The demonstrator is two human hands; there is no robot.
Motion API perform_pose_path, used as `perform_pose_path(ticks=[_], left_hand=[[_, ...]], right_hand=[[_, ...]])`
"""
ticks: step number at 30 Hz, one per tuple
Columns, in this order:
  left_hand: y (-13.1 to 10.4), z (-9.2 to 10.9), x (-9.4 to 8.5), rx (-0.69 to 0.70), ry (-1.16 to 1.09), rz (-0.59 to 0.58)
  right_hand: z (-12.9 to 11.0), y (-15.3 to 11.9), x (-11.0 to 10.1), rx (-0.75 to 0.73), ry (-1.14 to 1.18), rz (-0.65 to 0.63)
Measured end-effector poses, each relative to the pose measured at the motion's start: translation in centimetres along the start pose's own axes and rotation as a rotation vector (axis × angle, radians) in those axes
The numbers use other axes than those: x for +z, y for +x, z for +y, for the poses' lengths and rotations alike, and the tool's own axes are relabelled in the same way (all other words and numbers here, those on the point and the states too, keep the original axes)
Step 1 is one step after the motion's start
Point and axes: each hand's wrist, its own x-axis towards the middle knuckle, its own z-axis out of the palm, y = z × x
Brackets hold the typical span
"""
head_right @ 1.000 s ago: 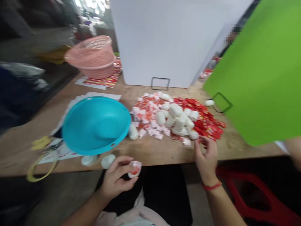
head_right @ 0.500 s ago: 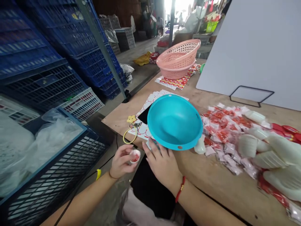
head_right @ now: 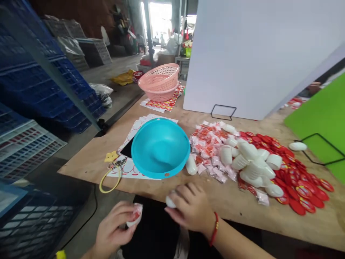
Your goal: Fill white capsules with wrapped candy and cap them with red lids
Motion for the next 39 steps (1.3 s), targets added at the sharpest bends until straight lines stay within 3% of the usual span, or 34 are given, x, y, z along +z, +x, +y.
perform_pose_path(ticks=[2, 4, 6, 8, 11, 15, 19, 22, 25, 27, 28, 29, 32, 35, 39], left_hand=[[0.0, 1.5, 2.2, 0.017, -0.079, 0.027], [0.1, 3.2, 4.6, 0.02, -0.16, 0.077], [0.4, 5.0, 7.1, 0.011, -0.242, 0.097], [0.7, 6.6, 9.2, -0.022, -0.305, 0.078], [0.5, 7.9, 11.8, -0.079, -0.366, 0.065], [0.0, 8.1, 13.8, -0.138, -0.389, 0.043], [0.8, 7.7, 14.2, -0.178, -0.354, -0.008], [2.1, 7.5, 14.2, -0.156, -0.327, -0.038], [3.2, 7.5, 14.5, -0.134, -0.319, -0.085], [3.5, 7.7, 15.1, -0.132, -0.339, -0.119], [3.5, 7.9, 15.4, -0.136, -0.353, -0.133], [3.5, 8.1, 15.8, -0.142, -0.368, -0.143], [3.6, 8.9, 17.0, -0.137, -0.416, -0.165], [4.3, 10.0, 17.7, -0.124, -0.461, -0.176], [6.2, 11.7, 18.0, -0.125, -0.523, -0.116]], right_hand=[[3.5, -0.9, -1.8, 0.127, -0.088, 0.14], [7.1, -0.2, -2.7, 0.288, -0.204, 0.16], [10.2, 1.7, -2.8, 0.414, -0.263, 0.048], [12.3, 3.8, -2.3, 0.506, -0.306, -0.144], [13.4, 5.6, -1.5, 0.514, -0.308, -0.342], [12.7, 4.5, -2.0, 0.459, -0.251, -0.351], [11.3, 0.6, -5.1, 0.468, -0.214, -0.204], [11.1, -4.5, -8.7, 0.537, -0.245, 0.037], [12.2, -11.6, -12.6, 0.738, -0.395, 0.338], [13.5, -16.6, -14.9, 0.969, -0.504, 0.398], [14.1, -19.0, -15.9, 1.089, -0.532, 0.382], [14.7, -21.1, -16.7, 1.164, -0.497, 0.285], [15.8, -25.2, -18.0, 1.192, -0.426, -0.012], [15.7, -26.4, -17.8, 1.12, -0.419, -0.137], [15.1, -26.1, -17.0, 1.013, -0.561, -0.132]])
